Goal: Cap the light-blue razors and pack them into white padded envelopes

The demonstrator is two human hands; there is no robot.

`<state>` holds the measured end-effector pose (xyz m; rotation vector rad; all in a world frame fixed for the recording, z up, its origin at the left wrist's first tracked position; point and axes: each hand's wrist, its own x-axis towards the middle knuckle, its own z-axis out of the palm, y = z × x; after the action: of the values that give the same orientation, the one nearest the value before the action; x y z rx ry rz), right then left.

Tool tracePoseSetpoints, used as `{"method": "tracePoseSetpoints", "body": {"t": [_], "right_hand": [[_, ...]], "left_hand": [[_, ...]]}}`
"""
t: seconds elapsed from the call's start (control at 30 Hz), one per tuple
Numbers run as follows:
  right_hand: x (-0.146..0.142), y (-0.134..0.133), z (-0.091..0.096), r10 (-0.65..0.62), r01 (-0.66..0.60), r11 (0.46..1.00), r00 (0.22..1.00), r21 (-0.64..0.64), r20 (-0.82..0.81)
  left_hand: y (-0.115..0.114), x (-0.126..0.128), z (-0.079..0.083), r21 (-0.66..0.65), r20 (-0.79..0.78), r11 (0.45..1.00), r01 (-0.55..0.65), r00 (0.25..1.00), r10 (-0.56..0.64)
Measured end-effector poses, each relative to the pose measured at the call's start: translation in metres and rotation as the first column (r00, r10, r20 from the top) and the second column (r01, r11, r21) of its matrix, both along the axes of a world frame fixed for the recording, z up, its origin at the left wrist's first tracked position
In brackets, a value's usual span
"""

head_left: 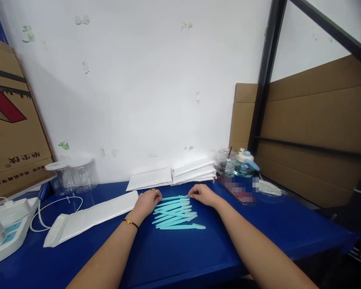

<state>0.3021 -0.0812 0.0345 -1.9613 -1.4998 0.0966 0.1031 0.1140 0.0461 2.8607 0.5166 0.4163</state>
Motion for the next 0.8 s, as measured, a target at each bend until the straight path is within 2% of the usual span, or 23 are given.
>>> {"method": "tracePoseSetpoints", "body": {"t": [0.33,0.43,0.5,0.57,0.67,0.8], "right_hand": [[-0.024,0.007,0.006,0.084,-0.084,0.996,0.996,-0.005,0.037],[-0.025,0.002,0.011,0.103,-0.102,0.995,0.994,-0.018,0.046],[-0.028,-0.004,0.017,0.136,-0.133,0.989,0.99,-0.068,0.043],[-0.035,-0.01,0.023,0.184,-0.173,0.968,0.982,-0.181,0.044],[-0.053,-0.019,0.031,0.243,-0.2,0.922,0.966,-0.332,0.092],[-0.082,-0.031,0.035,0.266,-0.175,0.924,0.933,-0.341,0.241]], "left_hand": [[-0.01,-0.001,0.01,-0.004,-0.019,0.998,0.06,0.998,-0.06],[-0.015,-0.005,0.012,-0.059,-0.013,0.995,0.085,0.996,-0.086],[-0.021,-0.008,0.013,-0.13,-0.025,0.981,0.145,0.988,-0.15],[-0.028,-0.011,0.014,-0.157,-0.075,0.962,0.222,0.969,-0.236],[-0.043,-0.016,0.018,-0.108,-0.147,0.947,0.302,0.938,-0.315],[-0.067,-0.021,0.023,-0.01,-0.17,0.935,0.355,0.921,-0.351]]}}
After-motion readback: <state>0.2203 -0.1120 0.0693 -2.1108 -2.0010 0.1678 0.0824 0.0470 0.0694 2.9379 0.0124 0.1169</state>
